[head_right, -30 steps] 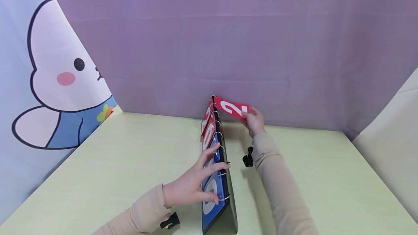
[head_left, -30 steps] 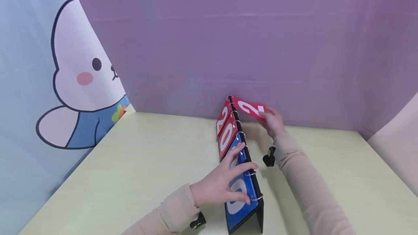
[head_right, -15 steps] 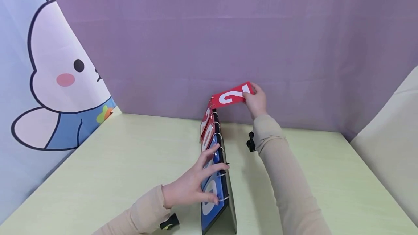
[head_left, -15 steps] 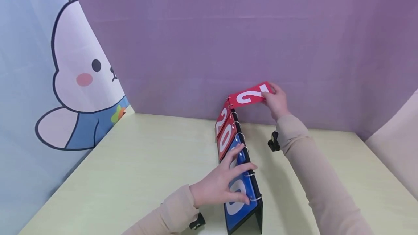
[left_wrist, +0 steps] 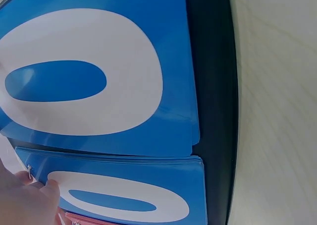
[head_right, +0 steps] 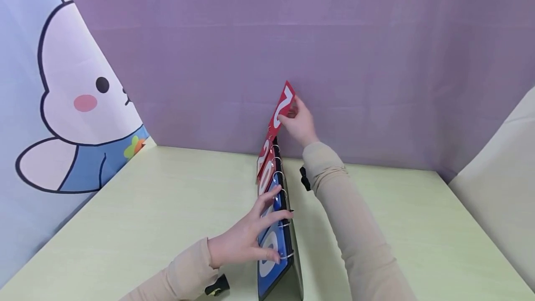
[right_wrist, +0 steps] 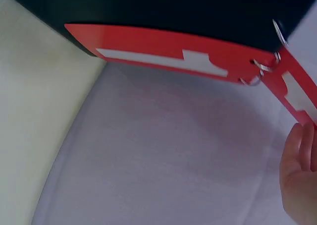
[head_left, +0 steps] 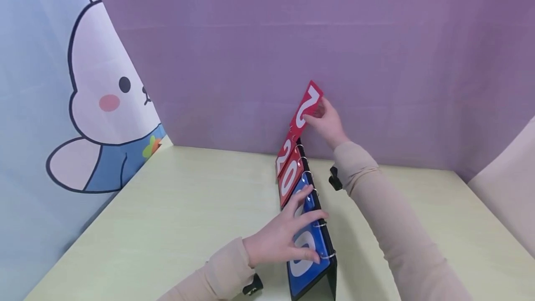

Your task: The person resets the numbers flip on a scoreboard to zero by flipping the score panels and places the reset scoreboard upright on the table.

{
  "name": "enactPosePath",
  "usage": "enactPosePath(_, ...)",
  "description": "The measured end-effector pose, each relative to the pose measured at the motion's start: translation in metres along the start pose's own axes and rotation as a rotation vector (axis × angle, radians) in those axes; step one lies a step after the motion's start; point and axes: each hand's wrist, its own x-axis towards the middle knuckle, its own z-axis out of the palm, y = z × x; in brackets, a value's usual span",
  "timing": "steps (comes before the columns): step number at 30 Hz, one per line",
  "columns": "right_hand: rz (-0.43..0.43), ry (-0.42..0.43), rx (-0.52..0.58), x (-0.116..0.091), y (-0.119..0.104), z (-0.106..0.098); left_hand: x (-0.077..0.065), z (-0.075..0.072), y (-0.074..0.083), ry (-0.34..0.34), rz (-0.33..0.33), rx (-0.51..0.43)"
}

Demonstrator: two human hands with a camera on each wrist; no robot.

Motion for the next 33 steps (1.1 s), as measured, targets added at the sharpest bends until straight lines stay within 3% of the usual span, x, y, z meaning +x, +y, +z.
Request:
enactPosePath(8,-0.023,-0.144,-0.083,-0.007,0.010,0.014,0.000,0.000,0.002,0.010,0.025,0.005)
enactPosePath(21,0.007,-0.181,-0.231,-0.011,0.021,0.021,0.001,0.002,0.002,0.016,0.045,0.026)
enactPosePath(33,-0.371,-0.151,-0.600,-0.015,0.028,0.026,0.001,0.003,0.001,0.036,0.079,0.033)
